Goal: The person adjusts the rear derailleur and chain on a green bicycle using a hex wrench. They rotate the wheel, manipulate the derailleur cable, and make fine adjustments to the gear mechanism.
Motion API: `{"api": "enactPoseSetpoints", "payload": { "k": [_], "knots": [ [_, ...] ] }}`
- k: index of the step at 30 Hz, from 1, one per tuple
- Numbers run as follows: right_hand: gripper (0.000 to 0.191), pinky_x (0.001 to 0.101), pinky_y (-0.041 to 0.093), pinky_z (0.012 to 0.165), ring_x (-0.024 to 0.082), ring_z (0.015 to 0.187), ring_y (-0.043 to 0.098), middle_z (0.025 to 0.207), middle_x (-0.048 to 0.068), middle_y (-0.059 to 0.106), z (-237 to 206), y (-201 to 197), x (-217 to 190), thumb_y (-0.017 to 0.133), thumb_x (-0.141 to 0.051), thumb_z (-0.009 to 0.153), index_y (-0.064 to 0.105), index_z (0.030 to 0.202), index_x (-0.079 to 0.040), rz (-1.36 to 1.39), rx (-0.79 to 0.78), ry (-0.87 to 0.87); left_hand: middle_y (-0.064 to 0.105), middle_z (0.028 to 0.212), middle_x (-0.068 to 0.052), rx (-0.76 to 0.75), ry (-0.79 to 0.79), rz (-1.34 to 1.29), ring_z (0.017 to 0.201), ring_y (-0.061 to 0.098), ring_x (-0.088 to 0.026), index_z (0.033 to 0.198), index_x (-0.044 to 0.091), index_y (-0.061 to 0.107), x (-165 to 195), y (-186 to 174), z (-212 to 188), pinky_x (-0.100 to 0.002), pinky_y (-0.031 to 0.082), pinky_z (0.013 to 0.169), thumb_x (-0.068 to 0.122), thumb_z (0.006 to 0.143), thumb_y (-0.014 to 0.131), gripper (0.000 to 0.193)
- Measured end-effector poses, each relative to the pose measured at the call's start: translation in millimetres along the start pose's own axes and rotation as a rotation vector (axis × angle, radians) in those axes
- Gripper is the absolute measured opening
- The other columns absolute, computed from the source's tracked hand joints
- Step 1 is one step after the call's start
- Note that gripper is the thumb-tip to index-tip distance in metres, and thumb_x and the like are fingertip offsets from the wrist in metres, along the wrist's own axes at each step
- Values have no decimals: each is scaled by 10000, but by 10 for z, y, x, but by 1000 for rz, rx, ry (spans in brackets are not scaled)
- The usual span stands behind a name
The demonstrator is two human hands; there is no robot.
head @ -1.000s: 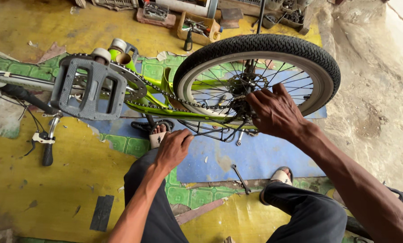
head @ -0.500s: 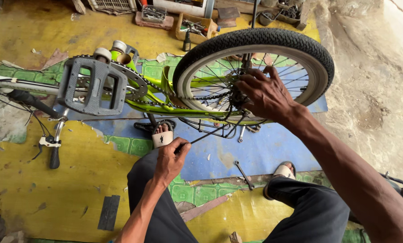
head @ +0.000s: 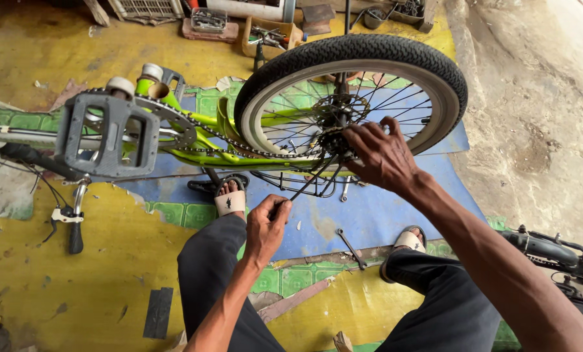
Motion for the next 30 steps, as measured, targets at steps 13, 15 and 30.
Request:
{"api": "enactPoseSetpoints", "payload": {
  "k": [13, 15, 30],
  "knots": [
    [669, 524, 343, 1096, 244, 1239, 551, 1327, 104, 651, 217, -148, 97, 807, -394, 807, 594, 1369, -99, -118, 54, 26, 597, 700, 25, 45, 22, -95, 613, 490, -49, 911, 39, 674, 238, 158, 150, -239, 408, 542, 238, 1012, 625, 228],
    [719, 544, 318, 1100, 260, 1301, 519, 1378, 119, 609, 160, -122, 125, 828, -444, 765, 589, 1354, -108, -96, 49, 82, 586, 698, 24, 66, -5, -97, 610, 471, -52, 914, 42, 666, 240, 158, 140, -248, 400, 534, 251, 1015, 624, 236],
    [844, 527, 338, 1112, 366, 1420, 428, 1541, 175, 480, -333, 60, 274, 898, -361, 755, 496, 1437, -70, 163, 117, 299, 675, 795, -3, 16, 91, -28, 709, 583, -74, 1007, 31, 695, 322, 718, 353, -256, 491, 617, 294, 1008, 648, 267]
  ]
}}
Point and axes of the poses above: each hand's wrist, its own z-axis towards the middle knuckle, its own y-axis out of the palm, x = y × z, the point moved 8 cm from there along z, towards the middle knuckle
